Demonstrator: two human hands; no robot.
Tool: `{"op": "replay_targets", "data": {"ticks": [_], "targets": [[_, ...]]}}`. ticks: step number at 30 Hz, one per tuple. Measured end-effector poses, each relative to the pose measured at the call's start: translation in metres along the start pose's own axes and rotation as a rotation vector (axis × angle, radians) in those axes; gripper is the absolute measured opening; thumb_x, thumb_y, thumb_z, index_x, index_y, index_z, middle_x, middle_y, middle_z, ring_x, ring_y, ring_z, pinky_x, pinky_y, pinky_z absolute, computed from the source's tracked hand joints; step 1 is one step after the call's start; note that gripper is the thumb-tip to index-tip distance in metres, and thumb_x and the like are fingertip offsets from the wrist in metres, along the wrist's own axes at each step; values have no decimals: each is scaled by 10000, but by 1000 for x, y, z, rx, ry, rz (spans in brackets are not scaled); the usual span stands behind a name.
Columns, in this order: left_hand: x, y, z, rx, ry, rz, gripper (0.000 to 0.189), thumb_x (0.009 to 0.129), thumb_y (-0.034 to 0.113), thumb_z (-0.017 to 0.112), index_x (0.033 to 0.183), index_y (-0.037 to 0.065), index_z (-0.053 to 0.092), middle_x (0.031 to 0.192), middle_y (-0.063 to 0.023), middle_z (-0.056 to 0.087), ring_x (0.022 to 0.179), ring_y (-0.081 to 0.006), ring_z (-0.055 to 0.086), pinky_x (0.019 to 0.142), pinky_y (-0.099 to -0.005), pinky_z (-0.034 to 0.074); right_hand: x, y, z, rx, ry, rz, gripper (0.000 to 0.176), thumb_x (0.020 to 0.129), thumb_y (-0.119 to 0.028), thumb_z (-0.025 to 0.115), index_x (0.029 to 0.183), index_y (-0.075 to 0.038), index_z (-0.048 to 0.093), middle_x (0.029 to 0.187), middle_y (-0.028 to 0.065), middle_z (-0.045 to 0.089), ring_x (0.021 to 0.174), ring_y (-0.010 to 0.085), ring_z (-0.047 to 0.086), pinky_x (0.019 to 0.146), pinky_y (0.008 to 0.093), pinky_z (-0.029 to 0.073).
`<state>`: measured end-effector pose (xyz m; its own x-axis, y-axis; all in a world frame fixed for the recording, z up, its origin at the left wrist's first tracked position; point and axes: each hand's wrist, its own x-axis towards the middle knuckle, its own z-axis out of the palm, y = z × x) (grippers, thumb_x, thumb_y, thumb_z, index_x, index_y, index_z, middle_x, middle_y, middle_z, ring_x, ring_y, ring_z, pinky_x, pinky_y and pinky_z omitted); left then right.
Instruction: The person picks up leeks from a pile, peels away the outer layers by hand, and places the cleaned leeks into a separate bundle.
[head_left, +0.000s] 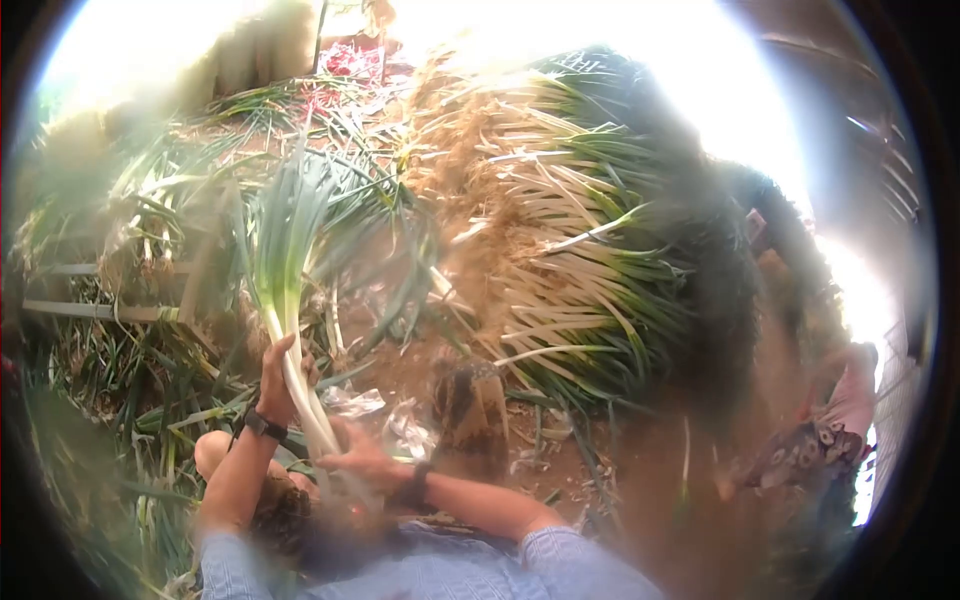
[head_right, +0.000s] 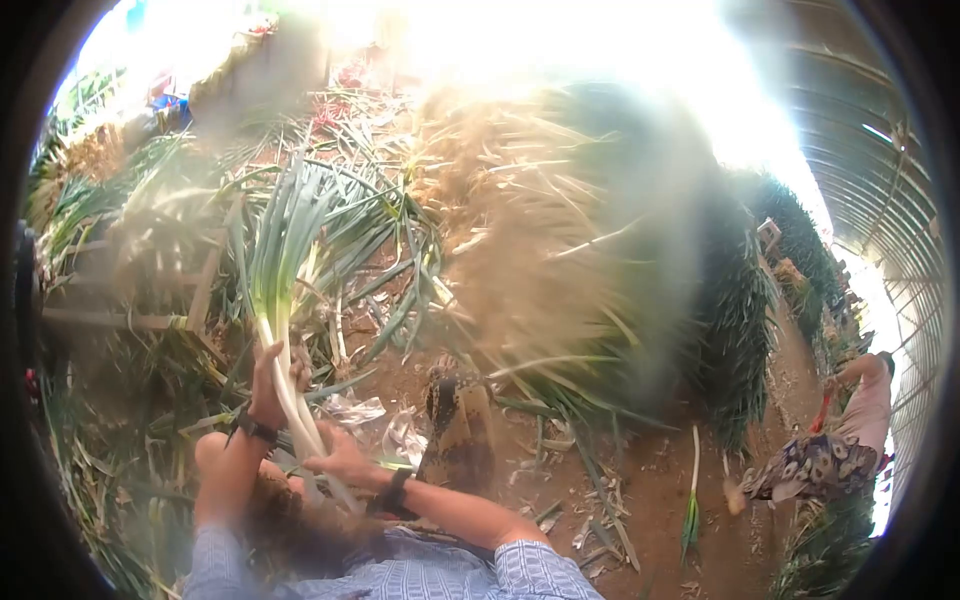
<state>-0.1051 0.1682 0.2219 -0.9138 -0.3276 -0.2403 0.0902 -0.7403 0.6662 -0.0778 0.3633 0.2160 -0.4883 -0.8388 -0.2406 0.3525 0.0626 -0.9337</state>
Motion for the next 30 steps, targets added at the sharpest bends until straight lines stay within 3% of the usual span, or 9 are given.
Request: {"op": "replay_targets", "data": {"ticks": [5, 7, 9, 11, 16, 20, 24, 26, 30], "targets": [[-9, -2, 46, 98, -59, 9, 261, 888, 184, 668, 1065, 43, 537, 814, -44, 580, 598, -141, 570, 465, -285, 467, -22, -7, -3, 94, -55, 55, 671, 850, -160, 740, 1411, -8, 405, 1106, 95, 593, 987, 164, 609, 812, 314, 541], [3, -1, 89, 92, -170, 10, 299, 884, 151, 681, 1131, 60, 537, 872, -47, 591, 624, -131, 590, 472, -274, 461, -20, -12, -21, 22, 119, -221, 624, 870, -152, 735, 1388, -21, 414, 1078, 75, 597, 956, 148, 614, 774, 303, 540], [11, 14, 169, 382, -358, 74, 329, 952, 302, 629, 1147, 51, 546, 885, -17, 572, 698, -94, 568, 587, -242, 502, -26, -45, -37, 49, 266, -344, 482, 903, -119, 716, 1304, -38, 460, 1043, 43, 607, 903, 129, 625, 745, 298, 540], [37, 22, 239, 666, -541, 120, 531, 971, 333, 620, 1384, 41, 460, 1085, -69, 629, 914, -135, 631, 752, -282, 552, -19, -72, -80, 145, 356, -442, 378, 913, -91, 700, 1233, -43, 505, 1035, 57, 625, 877, 132, 634, 743, 303, 543], [120, -24, 310, 725, -886, 412, 787, 993, 394, 582, 1589, 79, 176, 1482, -167, 465, 1328, -272, 492, 1106, -445, 409, 4, -186, -259, 109, 669, -787, 122, 959, -93, 624, 1065, -41, 591, 912, 53, 638, 817, 131, 641, 663, 282, 537], [147, -64, 212, 985, -743, 44, 689, 991, 483, 555, 1501, 65, 357, 1453, -155, 469, 1336, -252, 465, 1123, -424, 382, 7, -270, -406, 10, 997, -559, 298, 945, -324, 619, 969, -27, 609, 805, 66, 641, 683, 171, 626, 595, 328, 507], [148, -134, 24, 1014, -289, -380, 424, 1034, 414, 530, 1220, 40, 604, 1155, -68, 603, 1091, -175, 573, 997, -338, 451, 41, -129, -649, -718, 1218, -232, 249, 850, -234, 761, 935, -36, 637, 777, -3, 588, 691, 93, 500, 570, 300, 423], [109, -150, -43, 969, -114, -506, 425, 1012, 381, 584, 1236, 21, 594, 1091, -71, 630, 1000, -149, 610, 776, -346, 551, 35, -62, -623, -585, 964, -302, 232, 863, -154, 759, 928, -94, 545, 775, -46, 509, 687, 78, 456, 589, 271, 425], [39, -174, -122, 1086, -194, -812, 452, 988, 393, 609, 1239, 17, 612, 1119, -87, 650, 946, -188, 641, 687, -331, 580, 14, 24, -489, -444, 852, -79, 286, 863, -135, 758, 1104, -43, 633, 951, 28, 669, 836, 131, 609, 715, 298, 517]]}}
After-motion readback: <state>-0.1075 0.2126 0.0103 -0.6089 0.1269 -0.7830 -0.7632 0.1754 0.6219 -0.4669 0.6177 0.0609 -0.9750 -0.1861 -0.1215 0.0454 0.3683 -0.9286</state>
